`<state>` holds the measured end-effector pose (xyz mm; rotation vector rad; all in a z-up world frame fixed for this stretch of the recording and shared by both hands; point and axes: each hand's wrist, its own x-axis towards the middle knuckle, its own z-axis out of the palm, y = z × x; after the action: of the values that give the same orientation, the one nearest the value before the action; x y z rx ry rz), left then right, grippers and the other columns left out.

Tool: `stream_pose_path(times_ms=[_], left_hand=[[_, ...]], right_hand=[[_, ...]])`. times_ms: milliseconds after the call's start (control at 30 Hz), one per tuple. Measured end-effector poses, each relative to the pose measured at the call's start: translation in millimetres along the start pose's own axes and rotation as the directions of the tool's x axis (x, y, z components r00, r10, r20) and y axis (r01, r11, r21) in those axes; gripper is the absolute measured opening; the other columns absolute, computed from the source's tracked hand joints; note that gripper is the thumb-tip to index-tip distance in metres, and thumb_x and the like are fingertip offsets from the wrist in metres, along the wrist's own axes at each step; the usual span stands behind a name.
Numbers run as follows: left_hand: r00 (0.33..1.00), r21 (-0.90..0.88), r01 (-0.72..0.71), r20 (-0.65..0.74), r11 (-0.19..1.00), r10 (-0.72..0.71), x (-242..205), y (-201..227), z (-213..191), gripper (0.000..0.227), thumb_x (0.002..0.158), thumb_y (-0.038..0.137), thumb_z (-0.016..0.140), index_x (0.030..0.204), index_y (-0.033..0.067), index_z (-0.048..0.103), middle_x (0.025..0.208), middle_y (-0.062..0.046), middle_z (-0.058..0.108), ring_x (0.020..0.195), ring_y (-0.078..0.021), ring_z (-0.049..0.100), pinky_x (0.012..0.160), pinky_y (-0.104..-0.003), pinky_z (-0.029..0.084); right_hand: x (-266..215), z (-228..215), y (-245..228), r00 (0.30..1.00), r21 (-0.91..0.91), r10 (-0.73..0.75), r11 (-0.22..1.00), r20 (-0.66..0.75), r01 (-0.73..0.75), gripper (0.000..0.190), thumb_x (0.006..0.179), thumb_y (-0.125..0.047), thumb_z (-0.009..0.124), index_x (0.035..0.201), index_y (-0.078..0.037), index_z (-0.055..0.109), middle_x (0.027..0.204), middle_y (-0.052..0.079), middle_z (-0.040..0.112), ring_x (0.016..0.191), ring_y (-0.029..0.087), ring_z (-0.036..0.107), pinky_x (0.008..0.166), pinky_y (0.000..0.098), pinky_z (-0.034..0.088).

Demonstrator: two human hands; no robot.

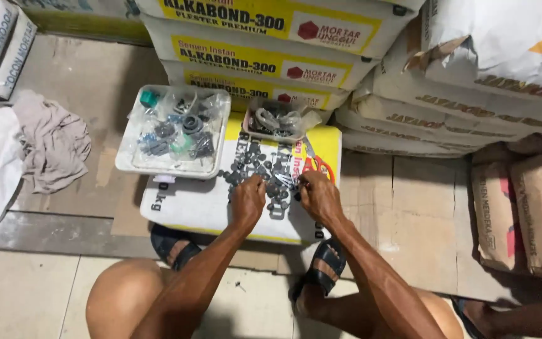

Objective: Organizing small black metal clips by picking them from a pile and placing them into a plastic storage container.

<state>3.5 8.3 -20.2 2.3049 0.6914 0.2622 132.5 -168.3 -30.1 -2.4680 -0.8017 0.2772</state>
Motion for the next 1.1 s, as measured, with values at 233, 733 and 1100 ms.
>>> stream_pose_path(times_ms=[233,733,1100], left_hand=[[1.0,0.026,0.016,-0.026,1.0,-0.015,0.5,13.5,-21.4,0.016,0.097,0.025,0.069,0.105,0.011,0.071,0.077,-0.013,0.074,0.074,-0.0315,0.076,0.067,-0.046,0.062],[0.991,0.104,0.12,-0.065,0.987,-0.114,36.2,-19.7,-9.1,0.013,0.096,0.006,0.054,0.1,0.0054,0.066,0.075,-0.015,0.069,0.079,-0.0401,0.075,0.074,-0.055,0.06],[0.97,-0.686,0.218,0.072,0.694,-0.234,6.0,111.6,-70.9,0.009,0.082,0.013,0.073,0.087,0.0064,0.075,0.084,-0.015,0.067,0.082,-0.0224,0.066,0.073,-0.038,0.057]], right_hand=[[-0.6,7.5,-1.0,0.969,-0.193,-0.237,0.956,-0.065,0.221,0.008,0.084,-0.014,0.071,0.088,-0.02,0.074,0.081,0.007,0.069,0.081,0.028,0.07,0.073,0.0396,0.058],[-5.3,-32.7,-24.7,0.998,0.105,-0.057,0.993,-0.015,0.059,0.017,0.089,-0.012,0.07,0.103,-0.014,0.079,0.088,0.014,0.073,0.082,0.029,0.071,0.077,0.0396,0.059],[-21.2,-122.5,-109.0,0.98,0.411,-0.169,0.89,-0.105,0.197,0.039,0.081,-0.004,0.076,0.12,-0.006,0.074,0.101,0.023,0.072,0.079,0.036,0.073,0.069,0.0441,0.06]])
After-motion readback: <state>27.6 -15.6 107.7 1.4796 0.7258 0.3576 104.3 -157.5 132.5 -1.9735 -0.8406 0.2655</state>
